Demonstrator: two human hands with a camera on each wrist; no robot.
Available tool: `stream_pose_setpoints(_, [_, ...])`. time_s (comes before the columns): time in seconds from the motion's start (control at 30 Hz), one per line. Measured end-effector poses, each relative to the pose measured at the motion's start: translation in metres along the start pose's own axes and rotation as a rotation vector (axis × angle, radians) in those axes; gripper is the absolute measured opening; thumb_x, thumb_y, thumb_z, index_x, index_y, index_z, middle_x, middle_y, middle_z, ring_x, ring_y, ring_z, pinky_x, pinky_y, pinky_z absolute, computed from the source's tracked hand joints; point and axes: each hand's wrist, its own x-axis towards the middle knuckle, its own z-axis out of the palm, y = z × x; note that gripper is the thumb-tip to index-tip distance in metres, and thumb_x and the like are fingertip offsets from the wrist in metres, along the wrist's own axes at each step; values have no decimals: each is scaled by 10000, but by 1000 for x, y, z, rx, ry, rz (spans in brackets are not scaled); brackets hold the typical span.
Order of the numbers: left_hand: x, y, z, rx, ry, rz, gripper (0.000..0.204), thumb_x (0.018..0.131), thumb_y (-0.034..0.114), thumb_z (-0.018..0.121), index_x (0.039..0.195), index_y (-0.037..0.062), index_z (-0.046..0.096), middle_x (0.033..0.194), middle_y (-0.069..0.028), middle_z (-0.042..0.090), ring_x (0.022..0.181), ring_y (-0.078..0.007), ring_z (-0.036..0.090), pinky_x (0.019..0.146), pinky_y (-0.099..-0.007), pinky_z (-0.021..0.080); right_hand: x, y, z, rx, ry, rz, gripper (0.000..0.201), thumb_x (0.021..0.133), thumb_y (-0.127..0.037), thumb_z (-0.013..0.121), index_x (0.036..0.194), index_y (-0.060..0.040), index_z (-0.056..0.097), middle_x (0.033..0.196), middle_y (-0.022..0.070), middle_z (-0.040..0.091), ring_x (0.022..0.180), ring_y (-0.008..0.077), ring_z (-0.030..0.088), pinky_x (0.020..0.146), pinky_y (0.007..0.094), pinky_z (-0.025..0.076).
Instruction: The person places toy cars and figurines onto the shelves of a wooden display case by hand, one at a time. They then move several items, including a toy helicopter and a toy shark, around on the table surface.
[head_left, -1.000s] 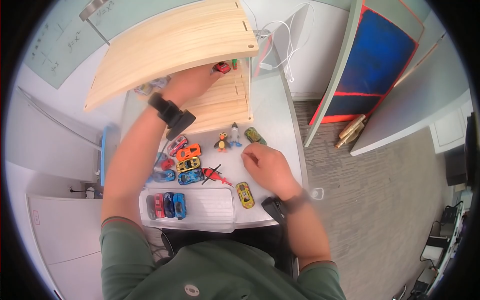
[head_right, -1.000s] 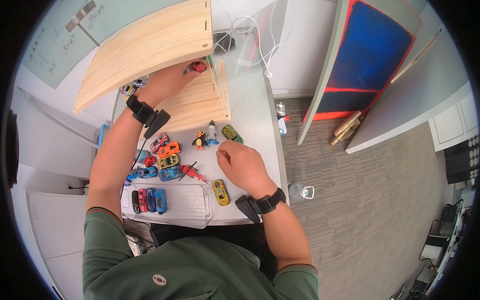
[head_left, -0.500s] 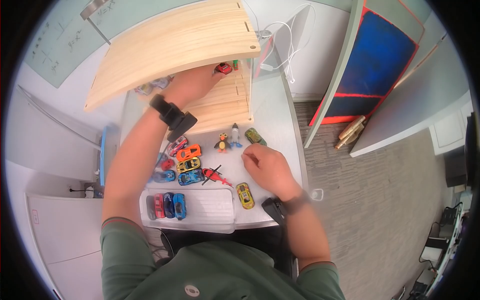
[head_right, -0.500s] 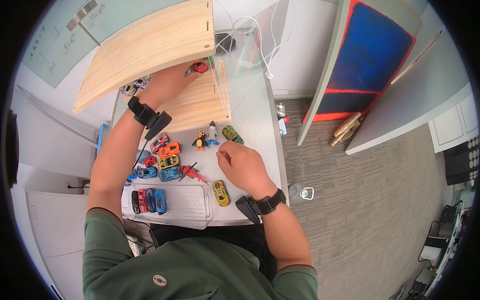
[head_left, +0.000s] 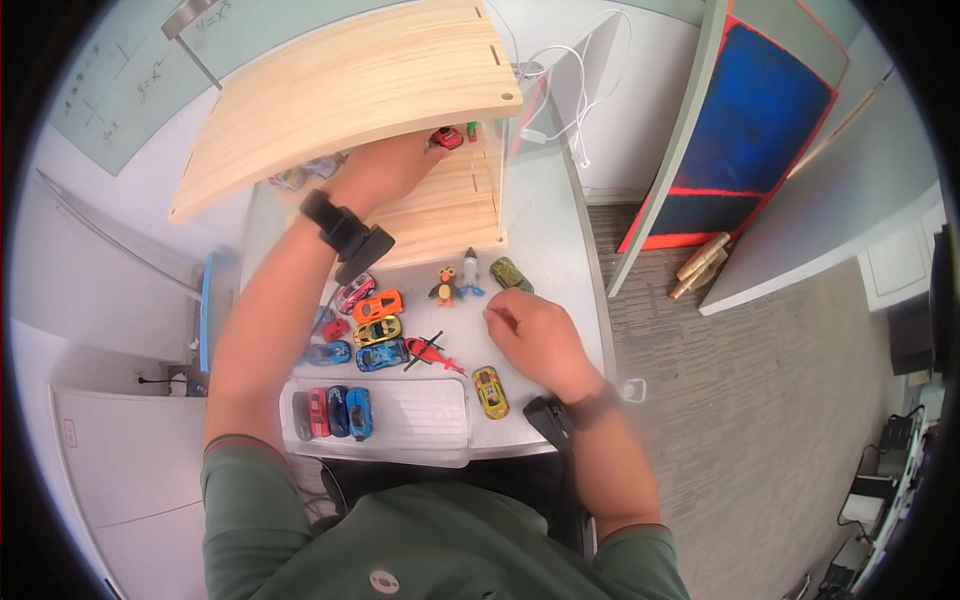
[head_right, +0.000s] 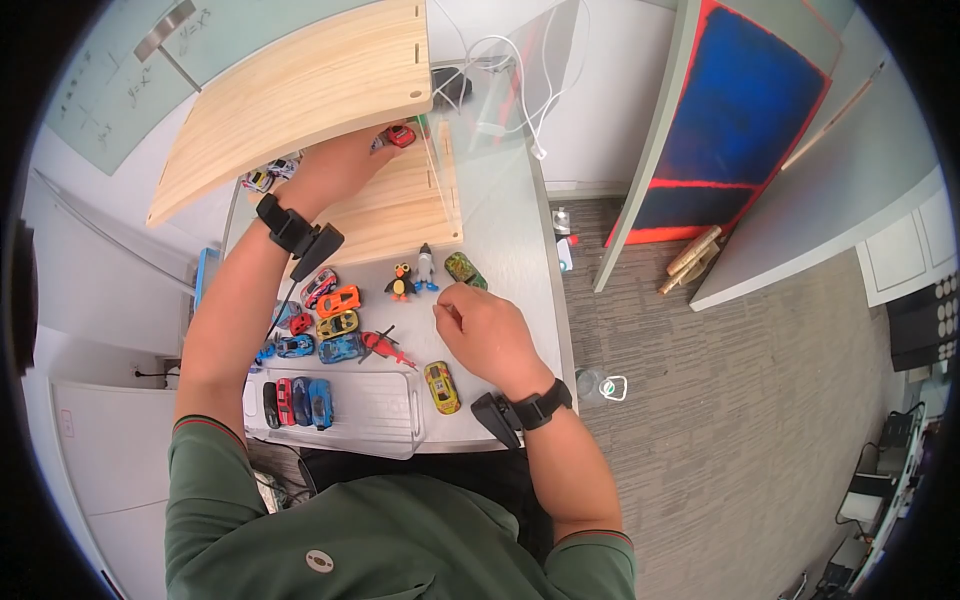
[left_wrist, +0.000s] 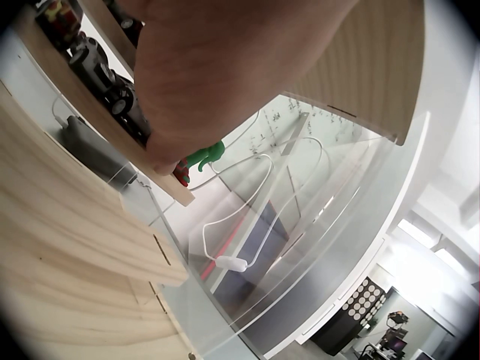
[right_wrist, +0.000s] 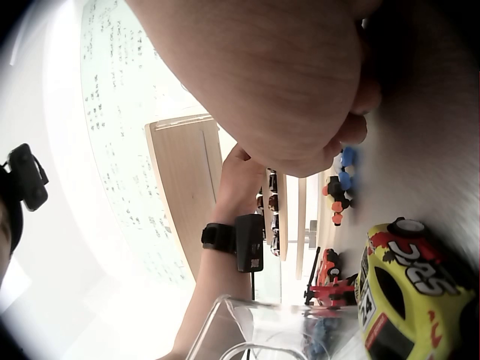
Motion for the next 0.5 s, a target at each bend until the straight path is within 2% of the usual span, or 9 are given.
stream_pose_setpoints(0.5, [-1,1,-1,15,-2,-3,365,1011,303,720,1325,119,696,1238,-166,737,1118,-374,697,977,-453,543,0,-1,0,0,1,7,71,948,-111,697,970,-43,695,847,133,720,745,341,709,677,426,566])
